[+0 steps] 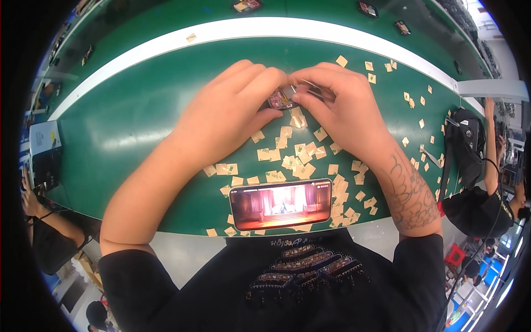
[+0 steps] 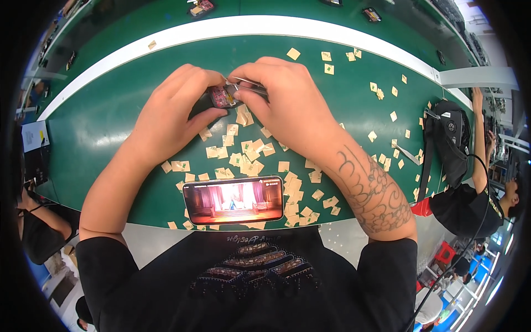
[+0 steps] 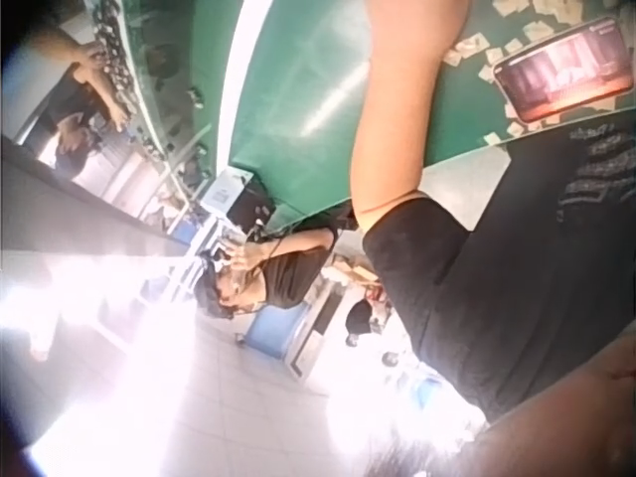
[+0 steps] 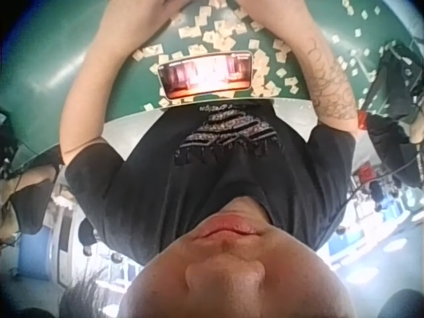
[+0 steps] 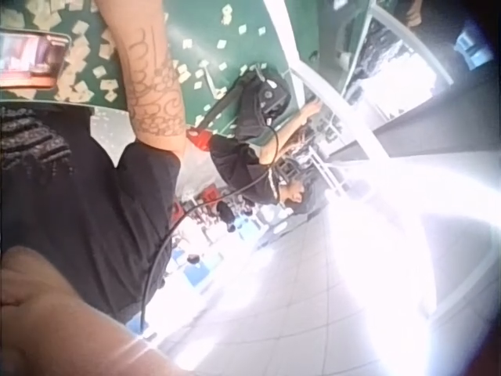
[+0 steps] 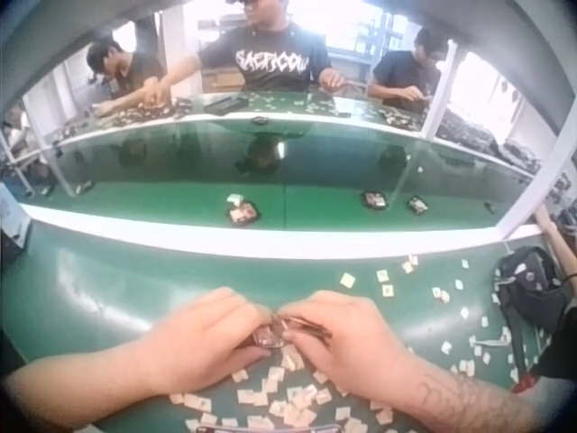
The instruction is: Manually assembling or inspecting small electronic components on an industrial assembly line.
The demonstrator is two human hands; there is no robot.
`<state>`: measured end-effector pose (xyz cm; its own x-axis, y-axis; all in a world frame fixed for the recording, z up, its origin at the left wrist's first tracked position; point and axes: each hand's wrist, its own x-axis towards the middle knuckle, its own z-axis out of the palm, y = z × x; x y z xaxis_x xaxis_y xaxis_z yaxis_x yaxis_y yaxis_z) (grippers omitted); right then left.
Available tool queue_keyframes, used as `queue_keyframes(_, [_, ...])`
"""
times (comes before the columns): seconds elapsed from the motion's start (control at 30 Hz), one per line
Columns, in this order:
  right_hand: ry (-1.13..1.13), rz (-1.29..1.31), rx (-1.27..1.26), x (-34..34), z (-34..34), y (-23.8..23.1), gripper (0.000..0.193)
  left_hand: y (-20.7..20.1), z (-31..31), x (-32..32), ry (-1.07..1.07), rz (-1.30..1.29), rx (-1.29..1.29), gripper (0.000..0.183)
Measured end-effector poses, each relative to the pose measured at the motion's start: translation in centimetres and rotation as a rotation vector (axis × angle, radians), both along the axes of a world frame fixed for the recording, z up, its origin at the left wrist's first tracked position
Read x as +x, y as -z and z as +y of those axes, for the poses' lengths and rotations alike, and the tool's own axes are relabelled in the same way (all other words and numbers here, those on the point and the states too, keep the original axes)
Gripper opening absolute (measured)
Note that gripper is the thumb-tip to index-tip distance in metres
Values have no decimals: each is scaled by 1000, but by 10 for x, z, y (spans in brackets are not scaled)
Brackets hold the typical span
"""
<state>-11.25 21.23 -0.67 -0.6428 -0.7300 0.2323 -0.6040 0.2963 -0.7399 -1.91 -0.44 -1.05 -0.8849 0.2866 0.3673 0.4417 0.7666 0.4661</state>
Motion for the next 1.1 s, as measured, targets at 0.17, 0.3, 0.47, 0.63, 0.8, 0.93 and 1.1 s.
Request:
queue_keyframes(0.17, [12, 36, -7, 1, 1, 5, 25, 2, 0, 0, 5, 18, 3, 49])
queue_keyframes(0.3, [11, 98, 12, 5, -3, -1, 22, 3, 0, 0, 23, 38, 19, 49])
queue_keyframes(0.47, [67, 246, 64, 5, -10, -1, 15, 0, 3, -1, -5, 26, 28, 46])
queue_keyframes(0.63, [139, 151, -13, 6, -10, 3, 16, 0, 1, 1, -30, 9, -5, 45])
queue_keyframes(0.8, [69, -317, -121, -3, -2, 9, 13, -1, 2, 3, 29, 166, 82, 50])
queue_keyframes(0.93, [95, -451, -249, 3, -3, -5, 10, -5, 3, 1, -81, -126, 376, 48])
queue_keyframes(1.1, [104, -293, -156, 9, -4, -11, 13, 2, 9, -2, -81, -333, 658, 31])
